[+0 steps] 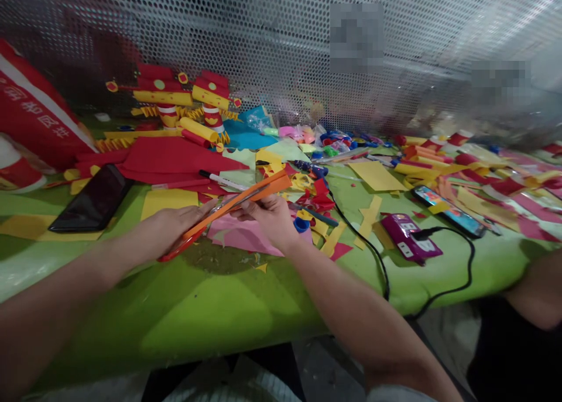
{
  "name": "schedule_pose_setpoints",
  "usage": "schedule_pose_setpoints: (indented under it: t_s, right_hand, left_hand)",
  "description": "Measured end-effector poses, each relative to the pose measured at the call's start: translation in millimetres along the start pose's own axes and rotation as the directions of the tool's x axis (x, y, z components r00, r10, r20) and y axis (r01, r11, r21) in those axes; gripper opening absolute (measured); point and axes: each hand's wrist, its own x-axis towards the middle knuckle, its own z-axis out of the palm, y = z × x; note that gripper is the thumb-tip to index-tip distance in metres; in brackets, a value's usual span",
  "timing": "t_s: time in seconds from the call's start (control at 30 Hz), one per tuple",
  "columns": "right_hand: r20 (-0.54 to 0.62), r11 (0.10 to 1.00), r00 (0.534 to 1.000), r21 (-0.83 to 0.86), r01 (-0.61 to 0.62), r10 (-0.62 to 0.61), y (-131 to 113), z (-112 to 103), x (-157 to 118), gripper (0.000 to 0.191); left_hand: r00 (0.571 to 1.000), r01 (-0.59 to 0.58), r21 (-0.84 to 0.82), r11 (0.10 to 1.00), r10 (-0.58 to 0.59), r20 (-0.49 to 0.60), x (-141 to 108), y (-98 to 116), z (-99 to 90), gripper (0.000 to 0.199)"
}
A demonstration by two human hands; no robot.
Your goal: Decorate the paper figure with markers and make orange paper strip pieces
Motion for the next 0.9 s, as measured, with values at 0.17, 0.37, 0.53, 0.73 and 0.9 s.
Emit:
schedule_pose_setpoints:
  t_s: [0.17,0.37,0.53,0.73,0.9]
  right_hand:
    - [0.016,1.000,1.000,0.002,-0.006,0.006,-0.6,1.5,0.6,0.020]
    - [0.029,1.000,1.000,-0.011,-0.011,0.011,0.9,4.4,-1.4,0.020]
    - [0.011,1.000,1.000,-0.002,-0.005,0.005,0.5,5.4,-0.9,0.022]
    - [-0.013,0.999,1.000,-0.022,0.026,-0.026,0.1,6.9,-1.8,0.023]
    - [-0.018,0.998,0.999,-0.037,0.040,-0.041,-1.4,8.7,-2.3,0.022]
  left_hand:
    - [0.997,-0.039,-0.095,0.995,0.032,-0.070,-2.1,0.7,2.1,0.055]
    - [0.997,-0.065,-0.076,0.995,0.061,-0.056,-1.5,4.0,2.3,0.060]
    - [0.998,-0.059,-0.055,0.997,0.058,-0.013,0.4,2.8,2.9,0.063]
    - [0.998,-0.065,-0.050,0.997,0.066,0.013,1.5,7.4,1.5,0.067]
    - [0.998,-0.058,-0.031,0.998,0.058,-0.002,0.6,8.6,1.7,0.069]
